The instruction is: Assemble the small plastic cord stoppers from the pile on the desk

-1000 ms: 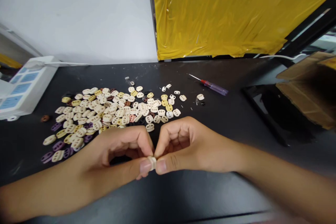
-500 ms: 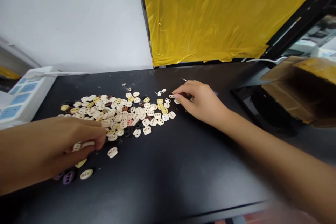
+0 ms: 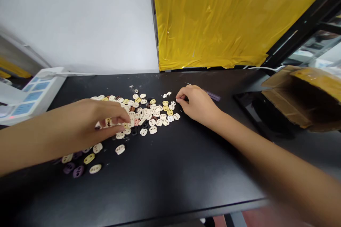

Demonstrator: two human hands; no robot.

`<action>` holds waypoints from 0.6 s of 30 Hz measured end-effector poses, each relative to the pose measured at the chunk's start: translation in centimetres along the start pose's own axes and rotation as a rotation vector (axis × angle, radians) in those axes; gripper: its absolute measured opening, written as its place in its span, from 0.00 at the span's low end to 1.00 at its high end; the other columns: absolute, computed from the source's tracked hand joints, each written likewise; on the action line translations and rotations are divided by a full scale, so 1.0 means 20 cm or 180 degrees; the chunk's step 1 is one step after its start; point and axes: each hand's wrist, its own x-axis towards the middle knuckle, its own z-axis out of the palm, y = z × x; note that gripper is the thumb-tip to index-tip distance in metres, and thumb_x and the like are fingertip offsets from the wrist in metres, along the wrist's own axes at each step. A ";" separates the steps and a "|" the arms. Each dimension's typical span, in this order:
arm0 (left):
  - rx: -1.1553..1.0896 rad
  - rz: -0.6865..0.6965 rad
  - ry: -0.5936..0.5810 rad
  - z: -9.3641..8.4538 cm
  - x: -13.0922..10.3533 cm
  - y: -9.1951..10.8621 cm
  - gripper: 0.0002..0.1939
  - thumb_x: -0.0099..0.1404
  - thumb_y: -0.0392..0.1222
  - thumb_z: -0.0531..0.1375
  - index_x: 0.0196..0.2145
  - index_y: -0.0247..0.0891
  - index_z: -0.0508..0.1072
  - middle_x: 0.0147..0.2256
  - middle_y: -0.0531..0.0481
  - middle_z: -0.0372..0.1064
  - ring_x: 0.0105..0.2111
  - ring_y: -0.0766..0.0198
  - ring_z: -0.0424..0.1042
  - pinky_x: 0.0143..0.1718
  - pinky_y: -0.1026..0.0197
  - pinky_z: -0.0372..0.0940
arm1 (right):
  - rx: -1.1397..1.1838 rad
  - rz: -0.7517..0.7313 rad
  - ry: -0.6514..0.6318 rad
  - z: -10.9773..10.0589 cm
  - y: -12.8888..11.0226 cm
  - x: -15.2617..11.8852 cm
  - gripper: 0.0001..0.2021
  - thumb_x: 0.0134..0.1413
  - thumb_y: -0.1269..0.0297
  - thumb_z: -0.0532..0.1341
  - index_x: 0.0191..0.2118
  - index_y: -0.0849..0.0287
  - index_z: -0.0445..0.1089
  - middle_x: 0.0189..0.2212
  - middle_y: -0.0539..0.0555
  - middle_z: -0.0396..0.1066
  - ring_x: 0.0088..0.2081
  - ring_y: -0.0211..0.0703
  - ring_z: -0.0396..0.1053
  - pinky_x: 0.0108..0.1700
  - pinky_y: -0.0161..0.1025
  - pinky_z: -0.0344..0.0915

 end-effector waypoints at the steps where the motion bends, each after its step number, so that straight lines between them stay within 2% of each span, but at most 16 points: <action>1: -0.0051 0.0049 0.0051 0.01 0.04 0.01 0.11 0.72 0.44 0.60 0.41 0.46 0.84 0.37 0.54 0.82 0.34 0.60 0.77 0.35 0.60 0.62 | -0.0060 0.0016 -0.0081 0.00 0.00 0.00 0.06 0.64 0.73 0.65 0.37 0.59 0.79 0.35 0.56 0.79 0.40 0.52 0.73 0.48 0.48 0.68; 4: -0.0213 0.0332 0.0397 0.06 0.19 0.01 0.10 0.72 0.42 0.60 0.41 0.40 0.82 0.36 0.50 0.81 0.33 0.61 0.76 0.36 0.60 0.63 | -0.0203 -0.0026 -0.0304 0.00 0.01 0.02 0.06 0.67 0.71 0.62 0.39 0.59 0.77 0.38 0.60 0.78 0.45 0.57 0.71 0.51 0.52 0.67; 7: 0.0059 0.0533 0.0517 0.07 0.38 0.01 0.10 0.71 0.37 0.60 0.43 0.37 0.82 0.37 0.47 0.80 0.35 0.60 0.76 0.38 0.59 0.64 | -0.0190 -0.0138 -0.0416 -0.01 0.02 0.03 0.05 0.67 0.72 0.60 0.38 0.59 0.73 0.38 0.60 0.76 0.45 0.56 0.69 0.52 0.51 0.66; 9: 0.0162 0.0464 0.0414 0.07 0.50 0.01 0.11 0.70 0.35 0.60 0.45 0.35 0.82 0.38 0.45 0.81 0.36 0.59 0.77 0.37 0.59 0.64 | -0.0155 -0.0232 -0.0424 -0.01 0.03 0.03 0.06 0.67 0.73 0.60 0.37 0.58 0.70 0.37 0.59 0.75 0.44 0.55 0.69 0.51 0.50 0.66; 12: -0.0015 0.0446 0.0020 0.05 0.62 0.00 0.10 0.67 0.35 0.64 0.45 0.35 0.82 0.35 0.47 0.80 0.32 0.61 0.77 0.34 0.60 0.64 | -0.0113 -0.0349 -0.0362 -0.02 0.03 0.02 0.08 0.66 0.76 0.60 0.36 0.57 0.67 0.37 0.59 0.74 0.45 0.54 0.68 0.51 0.48 0.65; 15: -0.0073 0.0505 -0.0118 0.03 0.68 -0.01 0.07 0.66 0.33 0.64 0.40 0.35 0.82 0.35 0.47 0.80 0.32 0.61 0.77 0.34 0.60 0.64 | 0.0012 -0.0393 -0.0226 -0.02 0.03 0.01 0.09 0.66 0.78 0.59 0.36 0.57 0.67 0.39 0.59 0.75 0.46 0.54 0.69 0.51 0.48 0.66; 18: -0.0077 0.0527 -0.0177 0.04 0.69 -0.01 0.07 0.65 0.31 0.62 0.38 0.35 0.81 0.34 0.48 0.80 0.31 0.62 0.76 0.33 0.61 0.64 | 0.0253 -0.0454 0.0061 -0.02 0.04 0.00 0.06 0.68 0.76 0.60 0.40 0.59 0.72 0.40 0.59 0.77 0.46 0.53 0.71 0.51 0.48 0.67</action>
